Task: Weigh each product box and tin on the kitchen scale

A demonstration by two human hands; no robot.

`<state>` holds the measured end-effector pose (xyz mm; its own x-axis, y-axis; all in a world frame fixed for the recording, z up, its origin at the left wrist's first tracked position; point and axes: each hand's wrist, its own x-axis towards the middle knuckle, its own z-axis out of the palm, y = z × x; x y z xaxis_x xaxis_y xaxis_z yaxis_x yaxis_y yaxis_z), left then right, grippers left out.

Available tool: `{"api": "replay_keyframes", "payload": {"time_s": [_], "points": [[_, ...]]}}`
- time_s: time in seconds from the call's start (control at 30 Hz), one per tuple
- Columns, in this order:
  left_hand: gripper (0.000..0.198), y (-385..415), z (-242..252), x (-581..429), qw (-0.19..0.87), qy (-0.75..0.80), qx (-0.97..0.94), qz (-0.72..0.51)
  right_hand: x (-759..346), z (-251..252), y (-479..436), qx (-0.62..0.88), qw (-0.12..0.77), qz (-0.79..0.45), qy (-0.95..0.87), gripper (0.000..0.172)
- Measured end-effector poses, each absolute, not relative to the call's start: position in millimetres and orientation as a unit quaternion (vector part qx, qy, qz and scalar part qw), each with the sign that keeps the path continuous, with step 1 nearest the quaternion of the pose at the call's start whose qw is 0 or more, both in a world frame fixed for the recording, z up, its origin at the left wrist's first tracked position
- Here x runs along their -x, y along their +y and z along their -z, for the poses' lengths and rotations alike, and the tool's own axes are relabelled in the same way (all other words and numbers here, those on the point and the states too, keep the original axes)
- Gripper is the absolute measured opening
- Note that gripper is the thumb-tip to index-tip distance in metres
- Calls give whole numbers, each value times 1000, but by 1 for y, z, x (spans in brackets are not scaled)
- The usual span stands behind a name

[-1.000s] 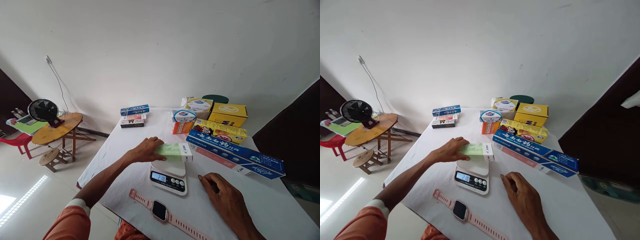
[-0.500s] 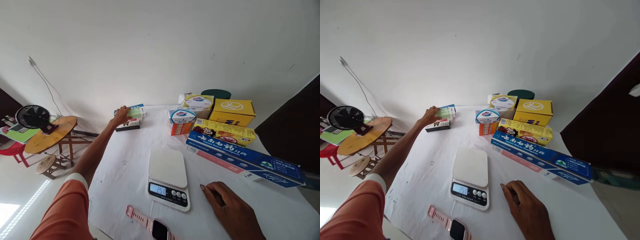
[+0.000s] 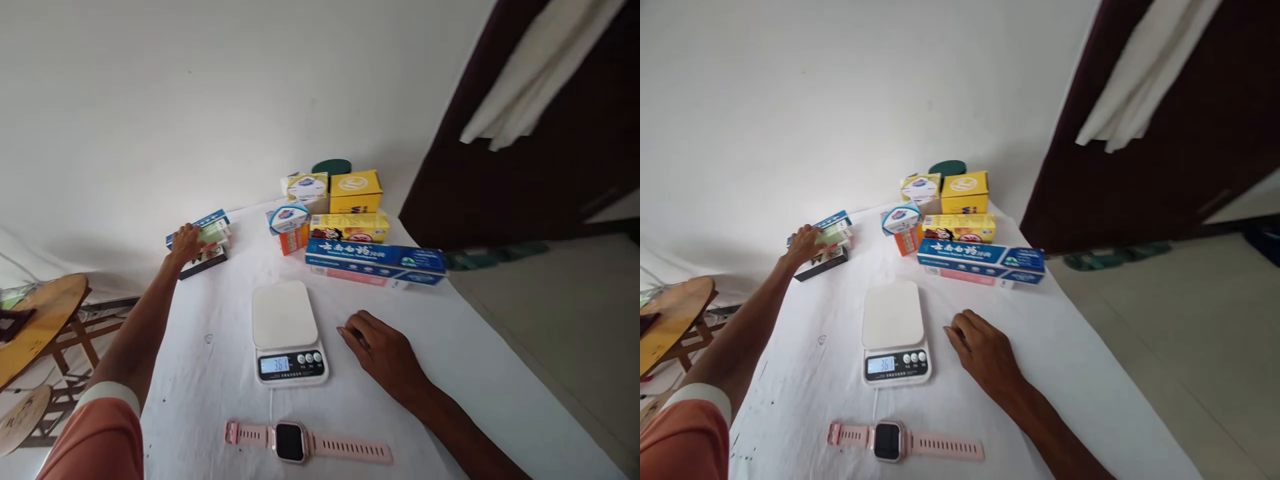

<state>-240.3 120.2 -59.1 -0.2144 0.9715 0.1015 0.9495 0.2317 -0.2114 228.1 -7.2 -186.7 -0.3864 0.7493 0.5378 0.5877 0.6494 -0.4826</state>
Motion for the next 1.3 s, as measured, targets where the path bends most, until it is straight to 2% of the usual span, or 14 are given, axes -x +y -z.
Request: {"api": "replay_keyframes", "payload": {"time_s": [0.17, 0.27, 0.47, 0.63, 0.8, 1.07, 1.3], "points": [[46, 119, 59, 228, 135, -771, 621, -29, -227, 187, -7, 419, 372, -117, -820, 26], [46, 112, 53, 201, 151, -742, 652, 30, -226, 186, -8, 423, 367, -124, -820, 24], [34, 89, 42, 86, 162, -567, 791, 165, -224, 185, -9, 425, 353, -118, -825, 24], [43, 81, 57, -22, 96, -451, 882, 97, -224, 186, -10, 425, 346, -97, -831, 22], [57, 97, 76, -79, 61, -469, 880, 43, -225, 187, -12, 413, 347, -82, -838, 20], [54, 110, 83, -86, 22, -473, 879, 52, -224, 191, -10, 409, 332, -75, -847, 18], [52, 70, 44, -64, 22, -470, 877, 101, -223, 187, -11, 427, 308, -84, -846, 19]]}}
